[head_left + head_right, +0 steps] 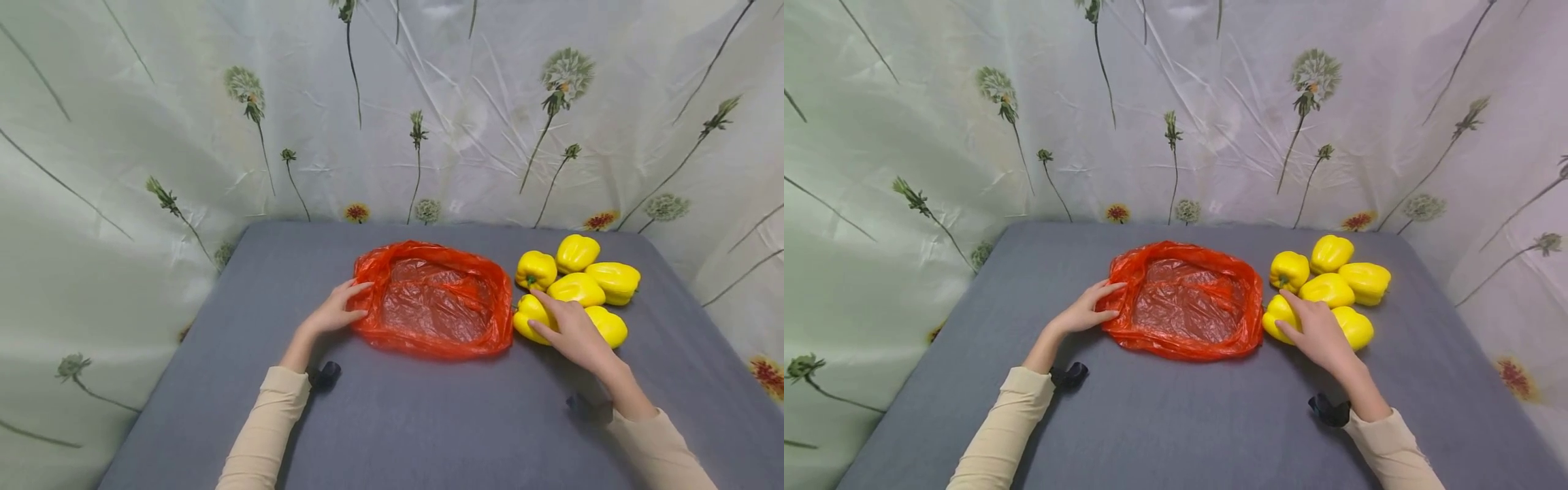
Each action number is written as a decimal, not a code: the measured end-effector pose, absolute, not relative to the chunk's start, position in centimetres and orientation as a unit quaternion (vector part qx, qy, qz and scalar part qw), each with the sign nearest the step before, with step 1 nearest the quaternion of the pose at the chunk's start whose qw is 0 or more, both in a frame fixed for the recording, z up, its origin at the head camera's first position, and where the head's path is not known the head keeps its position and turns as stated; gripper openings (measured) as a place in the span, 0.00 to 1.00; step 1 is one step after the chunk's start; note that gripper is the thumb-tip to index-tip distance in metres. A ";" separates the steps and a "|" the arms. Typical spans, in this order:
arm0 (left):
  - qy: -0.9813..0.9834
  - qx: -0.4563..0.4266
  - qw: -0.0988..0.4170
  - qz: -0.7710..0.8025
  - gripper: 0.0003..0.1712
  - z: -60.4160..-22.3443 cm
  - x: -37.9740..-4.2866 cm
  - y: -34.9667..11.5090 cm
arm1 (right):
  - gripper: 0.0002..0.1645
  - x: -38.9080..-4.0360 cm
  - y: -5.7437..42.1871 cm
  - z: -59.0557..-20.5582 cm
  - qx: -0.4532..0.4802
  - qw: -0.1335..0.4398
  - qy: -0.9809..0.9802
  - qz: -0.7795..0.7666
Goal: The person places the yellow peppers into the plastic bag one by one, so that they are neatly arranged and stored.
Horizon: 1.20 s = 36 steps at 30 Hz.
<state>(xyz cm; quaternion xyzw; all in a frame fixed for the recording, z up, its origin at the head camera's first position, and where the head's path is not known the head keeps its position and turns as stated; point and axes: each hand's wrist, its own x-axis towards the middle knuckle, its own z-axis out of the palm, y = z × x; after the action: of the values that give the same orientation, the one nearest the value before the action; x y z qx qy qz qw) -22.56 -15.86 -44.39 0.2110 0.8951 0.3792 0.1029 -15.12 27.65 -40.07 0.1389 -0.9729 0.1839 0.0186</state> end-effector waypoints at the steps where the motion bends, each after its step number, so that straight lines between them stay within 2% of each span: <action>1: 0.895 0.211 0.102 0.379 0.33 -44.4 -22.6 -15.9 | 0.38 -15.0 27.6 -40.1 0.141 0.022 -0.973 0.183; 11: 0.897 0.205 0.105 0.379 0.34 -44.9 -22.4 -16.0 | 0.38 -13.1 27.2 -40.3 0.120 -0.010 -0.973 0.197; 20: 0.894 0.212 0.089 0.385 0.33 -44.8 -22.3 -16.0 | 0.43 -13.0 27.1 -40.4 0.150 0.005 -0.973 0.176; 24: 0.897 0.201 0.098 0.382 0.33 -45.0 -22.1 -16.2 | 0.41 -13.0 26.9 -40.4 0.142 -0.007 -0.976 0.162; 36: 0.895 0.192 0.103 0.389 0.34 -44.8 -22.0 -15.9 | 0.40 -12.9 27.3 -39.7 0.103 0.048 -0.972 0.208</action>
<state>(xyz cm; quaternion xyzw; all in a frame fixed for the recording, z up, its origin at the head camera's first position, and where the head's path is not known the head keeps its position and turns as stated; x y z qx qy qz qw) -22.02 -15.90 -44.80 0.1917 0.8950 0.3894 0.1028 -12.90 27.29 -39.73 0.1026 -0.9716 0.2079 0.0476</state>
